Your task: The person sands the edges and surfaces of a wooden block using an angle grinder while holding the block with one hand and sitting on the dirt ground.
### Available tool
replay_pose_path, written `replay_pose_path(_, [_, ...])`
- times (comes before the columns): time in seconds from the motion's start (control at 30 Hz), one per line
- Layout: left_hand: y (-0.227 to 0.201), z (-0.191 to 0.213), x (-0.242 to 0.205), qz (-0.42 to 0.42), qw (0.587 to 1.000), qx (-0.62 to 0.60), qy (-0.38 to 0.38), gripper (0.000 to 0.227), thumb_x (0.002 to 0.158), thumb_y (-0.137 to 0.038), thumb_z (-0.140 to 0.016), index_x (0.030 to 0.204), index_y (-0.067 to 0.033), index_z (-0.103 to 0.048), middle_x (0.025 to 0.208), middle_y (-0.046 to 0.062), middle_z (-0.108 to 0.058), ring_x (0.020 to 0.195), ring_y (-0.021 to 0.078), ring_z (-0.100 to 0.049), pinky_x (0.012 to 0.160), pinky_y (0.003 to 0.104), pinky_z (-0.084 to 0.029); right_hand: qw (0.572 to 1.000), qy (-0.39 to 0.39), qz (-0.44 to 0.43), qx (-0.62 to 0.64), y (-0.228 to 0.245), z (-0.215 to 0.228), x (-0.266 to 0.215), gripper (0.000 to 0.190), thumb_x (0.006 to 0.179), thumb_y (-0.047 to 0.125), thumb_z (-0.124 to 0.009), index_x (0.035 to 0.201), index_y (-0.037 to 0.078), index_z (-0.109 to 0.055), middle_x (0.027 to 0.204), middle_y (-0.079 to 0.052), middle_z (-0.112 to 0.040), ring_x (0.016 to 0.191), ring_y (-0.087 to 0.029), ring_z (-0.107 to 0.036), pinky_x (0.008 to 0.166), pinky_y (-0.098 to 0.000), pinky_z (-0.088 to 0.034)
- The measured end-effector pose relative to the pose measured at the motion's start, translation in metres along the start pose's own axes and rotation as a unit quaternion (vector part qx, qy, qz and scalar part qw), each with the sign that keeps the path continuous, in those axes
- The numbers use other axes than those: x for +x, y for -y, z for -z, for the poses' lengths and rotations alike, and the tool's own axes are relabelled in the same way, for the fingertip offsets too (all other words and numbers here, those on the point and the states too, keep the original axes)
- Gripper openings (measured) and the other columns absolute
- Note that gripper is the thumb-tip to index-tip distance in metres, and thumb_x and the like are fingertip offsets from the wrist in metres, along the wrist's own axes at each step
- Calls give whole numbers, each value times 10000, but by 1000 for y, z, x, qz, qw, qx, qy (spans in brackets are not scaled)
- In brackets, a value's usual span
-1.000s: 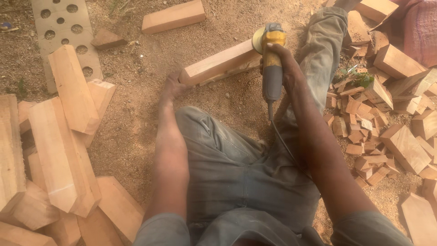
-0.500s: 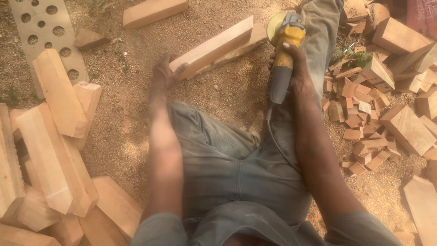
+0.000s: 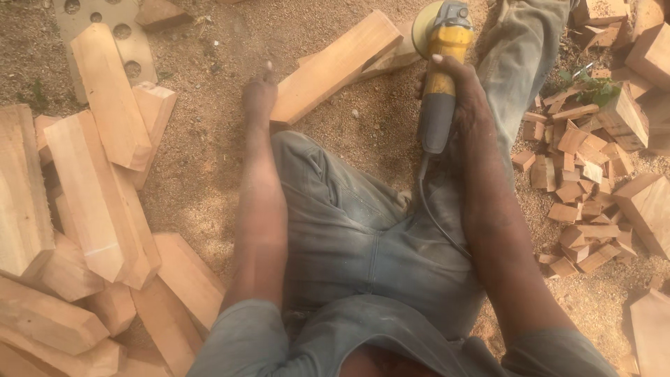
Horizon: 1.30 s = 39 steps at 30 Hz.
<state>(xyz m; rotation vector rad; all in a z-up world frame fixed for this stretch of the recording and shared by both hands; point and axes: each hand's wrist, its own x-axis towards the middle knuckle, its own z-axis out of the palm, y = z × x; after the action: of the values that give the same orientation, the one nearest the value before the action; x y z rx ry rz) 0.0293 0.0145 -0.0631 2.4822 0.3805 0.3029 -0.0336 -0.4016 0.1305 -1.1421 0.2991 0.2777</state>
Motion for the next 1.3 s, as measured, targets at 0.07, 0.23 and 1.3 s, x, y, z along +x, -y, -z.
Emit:
replay_pose_path(0.07, [-13,-8,4,63,998,11,-19,687,1014,-575,-324,1123,-9,-696,995,307,-683,939,531,-645,740,648,-518,999,22,-10,-23,0,-12,8,559,846,245,-763,1260,-25,-503,841,-123,-670,675,-211,-700,599,-328,-626])
replay_pose_path(0.23, [-43,9,1,120,989,36,76,634,1062,-486,-308,981,-1,-707,873,222,-730,830,370,-745,696,499,-604,992,39,-63,-100,-16,-47,33,597,857,264,-738,1315,-25,-488,910,-104,-674,686,-182,-696,639,-316,-650])
replay_pose_path(1.3, [-51,15,1,91,994,8,62,587,1070,-523,-378,797,-119,-705,666,63,-639,585,204,-608,510,398,-463,994,23,-86,-70,-42,-72,39,627,828,212,-737,1314,-51,-439,872,-142,-676,633,-203,-682,583,-330,-634])
